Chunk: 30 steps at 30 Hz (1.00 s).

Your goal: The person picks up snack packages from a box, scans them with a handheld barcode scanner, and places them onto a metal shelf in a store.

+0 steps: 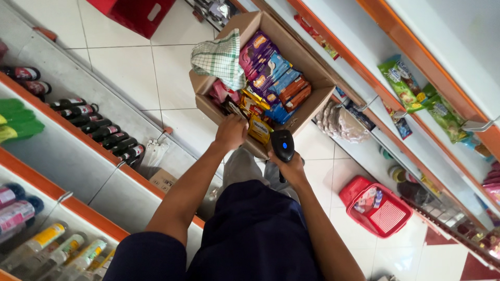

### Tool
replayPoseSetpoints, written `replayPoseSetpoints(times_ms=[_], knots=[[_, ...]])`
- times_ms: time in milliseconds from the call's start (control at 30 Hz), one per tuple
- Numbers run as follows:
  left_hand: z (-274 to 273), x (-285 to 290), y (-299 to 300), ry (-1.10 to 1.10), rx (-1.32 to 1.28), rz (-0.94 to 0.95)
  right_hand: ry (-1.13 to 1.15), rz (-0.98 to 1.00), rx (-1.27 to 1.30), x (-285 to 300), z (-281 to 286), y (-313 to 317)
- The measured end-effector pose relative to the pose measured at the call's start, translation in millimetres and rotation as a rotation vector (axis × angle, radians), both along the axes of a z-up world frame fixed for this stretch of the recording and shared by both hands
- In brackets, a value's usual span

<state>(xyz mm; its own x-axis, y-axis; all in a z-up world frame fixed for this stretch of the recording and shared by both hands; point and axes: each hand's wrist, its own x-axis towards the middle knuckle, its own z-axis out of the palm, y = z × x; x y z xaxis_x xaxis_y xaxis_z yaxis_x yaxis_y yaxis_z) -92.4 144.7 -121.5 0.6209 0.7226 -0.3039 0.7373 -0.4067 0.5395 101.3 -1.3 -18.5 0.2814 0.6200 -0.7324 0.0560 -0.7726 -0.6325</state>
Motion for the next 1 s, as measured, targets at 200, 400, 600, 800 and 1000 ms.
replayPoseSetpoints(times_ms=[200,400,600,800,1000], knots=[[-49,18,60,0.428,-0.187,0.023,0.008,0.03,-0.077,-3,-2,20],[-99,21,88,0.58,-0.314,0.18,-0.006,0.084,-0.169,11,2,24],[-137,25,88,0.393,-0.507,0.169,0.012,0.036,-0.183,11,-7,19],[-86,31,53,0.063,-0.408,0.321,0.128,-0.114,-0.054,4,-26,13],[-38,21,35,-0.546,-0.735,0.428,0.301,-0.574,0.06,3,-36,21]])
